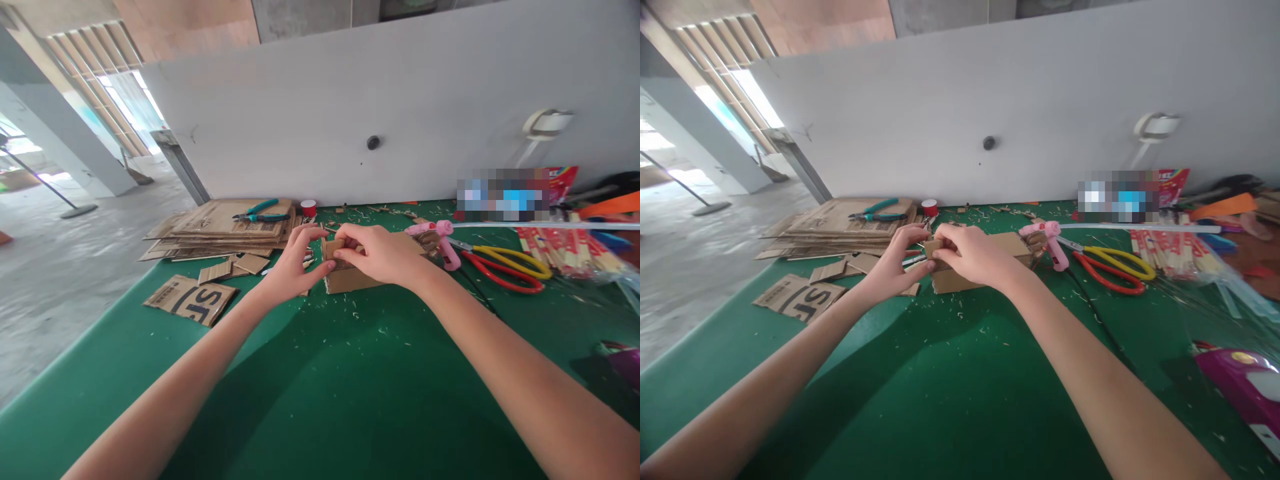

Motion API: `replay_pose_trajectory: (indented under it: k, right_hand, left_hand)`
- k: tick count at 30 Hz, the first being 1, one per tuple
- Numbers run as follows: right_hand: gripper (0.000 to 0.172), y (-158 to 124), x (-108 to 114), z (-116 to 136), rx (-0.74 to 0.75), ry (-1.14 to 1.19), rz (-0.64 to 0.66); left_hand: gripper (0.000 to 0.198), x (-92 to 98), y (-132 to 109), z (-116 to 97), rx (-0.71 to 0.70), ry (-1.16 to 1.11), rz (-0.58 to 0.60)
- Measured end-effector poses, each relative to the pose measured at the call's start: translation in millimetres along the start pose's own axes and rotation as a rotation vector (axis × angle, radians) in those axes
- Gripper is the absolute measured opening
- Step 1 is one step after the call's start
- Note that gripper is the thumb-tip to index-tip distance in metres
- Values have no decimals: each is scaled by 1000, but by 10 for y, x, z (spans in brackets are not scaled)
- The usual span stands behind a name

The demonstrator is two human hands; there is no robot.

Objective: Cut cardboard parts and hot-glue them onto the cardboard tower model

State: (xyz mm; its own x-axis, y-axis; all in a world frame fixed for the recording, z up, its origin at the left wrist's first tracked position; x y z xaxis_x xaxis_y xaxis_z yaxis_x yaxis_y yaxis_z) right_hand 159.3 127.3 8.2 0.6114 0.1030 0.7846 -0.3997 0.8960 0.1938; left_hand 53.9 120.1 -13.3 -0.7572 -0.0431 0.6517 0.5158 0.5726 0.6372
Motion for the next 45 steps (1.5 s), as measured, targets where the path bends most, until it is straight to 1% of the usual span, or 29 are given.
replay_pose_trajectory:
  k: [7,19,23,27,31,36,41,45]
  right_hand:
    - [10,-19,52,25,-25,-51,-48]
    - [9,-15,40,13,-45,-66,-50]
    - [9,-18,44,26,-50,-108,-61]
    - [10,-29,42,44,-42,-120,-53]
    - [10,-43,50,83,-11,-133,-52]
    - [10,-48,52,96,-10,-170,-50]
    - [11,-52,42,78,-38,-185,-40]
    - [15,-55,32,54,-72,-178,-22]
  left_hand:
    - [37,63,16,-69,-13,87,-80]
    - [37,61,-11,-52,32,51,-130]
    - [44,28,-27,-23,30,11,-112]
    - [51,-44,-45,59,56,-116,-82]
    - [52,-106,-66,135,98,-244,-66]
    - [50,-148,-70,135,90,-365,-38]
    - [47,-132,-66,112,82,-373,-18]
    - [42,-82,-63,101,72,-293,-17]
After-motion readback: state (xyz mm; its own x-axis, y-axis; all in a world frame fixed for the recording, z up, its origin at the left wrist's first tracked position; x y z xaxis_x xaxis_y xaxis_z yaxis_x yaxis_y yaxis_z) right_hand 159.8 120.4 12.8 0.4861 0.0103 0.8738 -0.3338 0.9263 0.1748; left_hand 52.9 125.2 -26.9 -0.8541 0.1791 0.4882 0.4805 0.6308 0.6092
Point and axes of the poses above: each hand's wrist, its own y-axis towards the middle knuckle, its own x-axis out of the back of the hand, z = x × y, the point moved 10 cm from there along y, towards the middle knuckle, and after that the axes turned 13 degrees about -x, right-handed, at the moved point
